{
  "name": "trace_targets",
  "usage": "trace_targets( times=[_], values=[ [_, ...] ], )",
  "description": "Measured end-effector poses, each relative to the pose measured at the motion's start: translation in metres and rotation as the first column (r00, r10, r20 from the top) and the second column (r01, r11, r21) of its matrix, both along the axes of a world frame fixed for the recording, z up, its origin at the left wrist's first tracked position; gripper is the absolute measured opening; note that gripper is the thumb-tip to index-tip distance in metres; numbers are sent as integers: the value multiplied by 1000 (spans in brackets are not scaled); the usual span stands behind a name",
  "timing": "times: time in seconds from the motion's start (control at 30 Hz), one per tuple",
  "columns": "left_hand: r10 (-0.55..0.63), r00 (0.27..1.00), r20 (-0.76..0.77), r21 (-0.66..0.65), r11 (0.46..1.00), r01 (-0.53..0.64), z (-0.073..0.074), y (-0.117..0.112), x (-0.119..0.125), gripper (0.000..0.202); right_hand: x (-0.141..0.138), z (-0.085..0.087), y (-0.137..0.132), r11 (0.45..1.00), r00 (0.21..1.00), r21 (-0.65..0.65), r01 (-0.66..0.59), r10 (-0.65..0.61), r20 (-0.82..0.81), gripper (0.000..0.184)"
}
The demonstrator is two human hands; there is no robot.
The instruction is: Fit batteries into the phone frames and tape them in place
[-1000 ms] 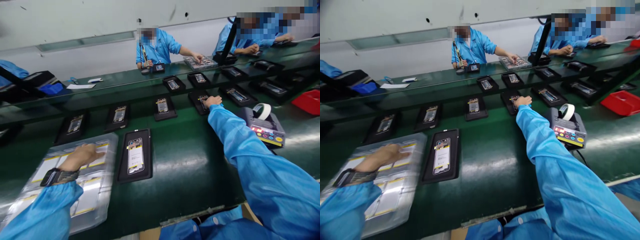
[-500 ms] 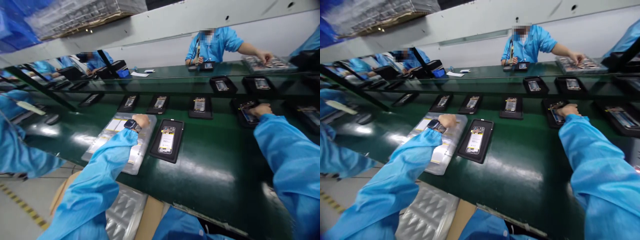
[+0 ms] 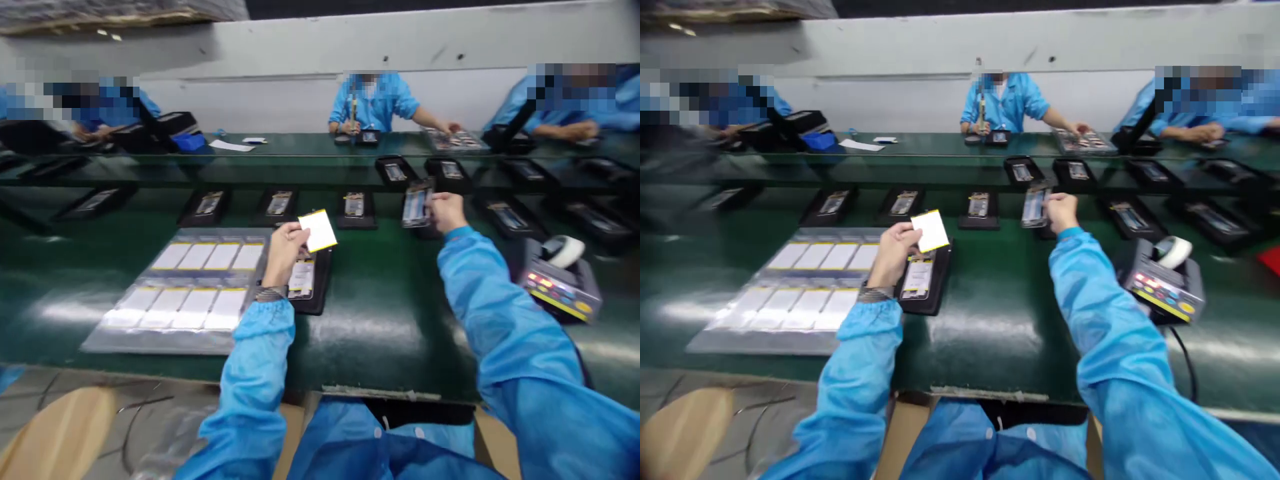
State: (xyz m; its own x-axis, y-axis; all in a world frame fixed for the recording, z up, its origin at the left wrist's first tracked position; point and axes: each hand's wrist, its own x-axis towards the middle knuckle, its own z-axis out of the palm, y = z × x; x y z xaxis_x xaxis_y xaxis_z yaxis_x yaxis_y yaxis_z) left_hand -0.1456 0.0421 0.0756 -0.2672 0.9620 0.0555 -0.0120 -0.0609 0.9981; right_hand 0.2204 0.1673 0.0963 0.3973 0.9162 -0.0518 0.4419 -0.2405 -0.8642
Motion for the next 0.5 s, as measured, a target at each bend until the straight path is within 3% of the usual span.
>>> trace_targets(
  times=[0.07,0.1,0.2,0.33,0.5],
  values=[
    [-115,982,148,-48,991,124,-23,1,49,49,-16,-14,-31,1000,995,10,21,-20,-94,18],
    [-162,968,190,-66,982,177,-32,1,68,50,-24,-23,-48,1000,965,13,-6,9,-264,16],
    [-279,940,196,-72,952,297,-50,-4,104,51,-45,-52,-96,993,799,1,-120,97,-593,15],
    [-337,938,85,-74,936,343,-61,-10,114,46,-57,-81,-140,982,677,20,-188,145,-721,17],
    [-342,940,6,-135,931,340,-68,-18,116,42,-64,-96,-156,970,587,58,-236,190,-787,25]
  ],
)
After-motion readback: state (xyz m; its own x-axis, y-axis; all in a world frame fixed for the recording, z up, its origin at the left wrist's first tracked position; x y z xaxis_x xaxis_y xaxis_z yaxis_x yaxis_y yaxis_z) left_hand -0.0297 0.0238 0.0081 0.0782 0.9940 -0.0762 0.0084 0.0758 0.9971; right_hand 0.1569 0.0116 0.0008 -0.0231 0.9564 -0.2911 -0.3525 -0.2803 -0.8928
